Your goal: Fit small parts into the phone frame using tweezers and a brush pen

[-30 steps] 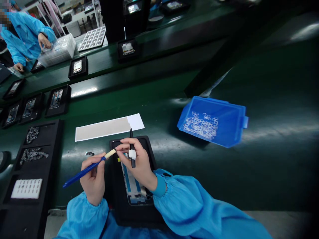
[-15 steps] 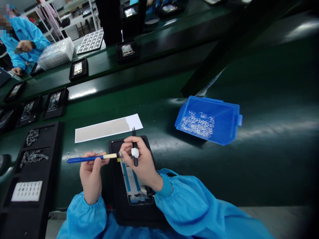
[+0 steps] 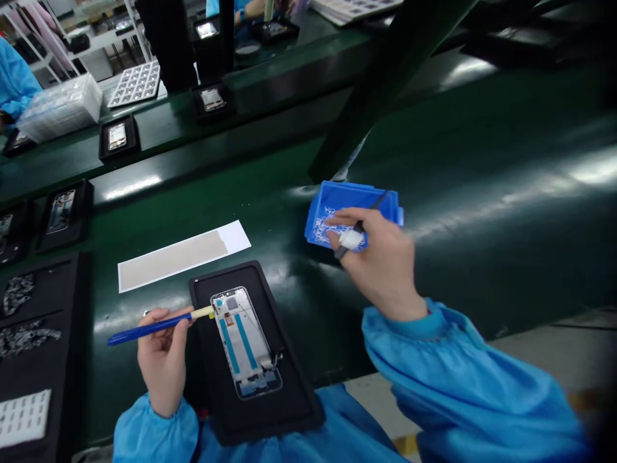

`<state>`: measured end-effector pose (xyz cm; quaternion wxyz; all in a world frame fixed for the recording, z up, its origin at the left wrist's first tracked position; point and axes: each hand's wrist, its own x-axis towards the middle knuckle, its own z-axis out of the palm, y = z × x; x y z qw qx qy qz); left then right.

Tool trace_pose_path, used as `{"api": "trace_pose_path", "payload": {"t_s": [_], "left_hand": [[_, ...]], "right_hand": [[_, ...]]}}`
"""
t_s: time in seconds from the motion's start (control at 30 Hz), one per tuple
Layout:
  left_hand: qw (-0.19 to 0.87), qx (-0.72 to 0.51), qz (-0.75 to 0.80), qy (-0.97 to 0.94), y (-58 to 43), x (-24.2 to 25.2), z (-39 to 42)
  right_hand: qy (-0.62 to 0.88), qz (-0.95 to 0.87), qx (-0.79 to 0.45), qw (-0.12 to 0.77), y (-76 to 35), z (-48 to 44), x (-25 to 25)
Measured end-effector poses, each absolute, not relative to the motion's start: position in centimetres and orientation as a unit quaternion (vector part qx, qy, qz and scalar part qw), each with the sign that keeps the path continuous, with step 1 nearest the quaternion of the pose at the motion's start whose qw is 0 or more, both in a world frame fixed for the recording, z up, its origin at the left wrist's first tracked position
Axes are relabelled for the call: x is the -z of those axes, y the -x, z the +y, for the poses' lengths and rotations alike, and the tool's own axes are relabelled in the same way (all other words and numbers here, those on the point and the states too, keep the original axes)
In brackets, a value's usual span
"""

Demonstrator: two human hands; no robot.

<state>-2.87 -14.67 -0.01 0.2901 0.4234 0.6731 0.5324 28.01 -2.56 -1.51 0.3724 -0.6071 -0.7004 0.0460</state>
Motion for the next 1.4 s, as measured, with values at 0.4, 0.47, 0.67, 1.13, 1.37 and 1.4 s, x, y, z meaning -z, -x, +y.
{"api": "trace_pose_path", "payload": {"t_s": [0.4, 0.47, 0.67, 1.13, 1.37, 1.4], "left_hand": [[0.201, -0.371, 0.659, -0.623, 2.3, -0.4, -13.7], [0.183, -0.352, 0.646, -0.652, 2.1, -0.7, -13.4], [0.184, -0.302, 0.642, -0.681, 1.6, -0.6, -12.8], [0.176, -0.225, 0.63, -0.722, 0.6, -1.4, -11.2], [0.142, -0.195, 0.614, -0.751, 0.1, -1.6, -10.8], [0.134, -0.192, 0.612, -0.755, 0.0, -1.7, -10.7]], "right_hand": [[0.381, -0.783, -0.372, 0.32, -18.2, -5.7, 4.5], [0.374, -0.77, -0.403, 0.324, -18.3, -5.9, 4.7], [0.367, -0.751, -0.442, 0.325, -18.7, -5.9, 4.6], [0.395, -0.706, -0.478, 0.341, -19.5, -5.6, 4.7], [0.398, -0.723, -0.465, 0.32, -19.5, -5.7, 4.6], [0.399, -0.724, -0.464, 0.318, -19.5, -5.7, 4.6]]}}
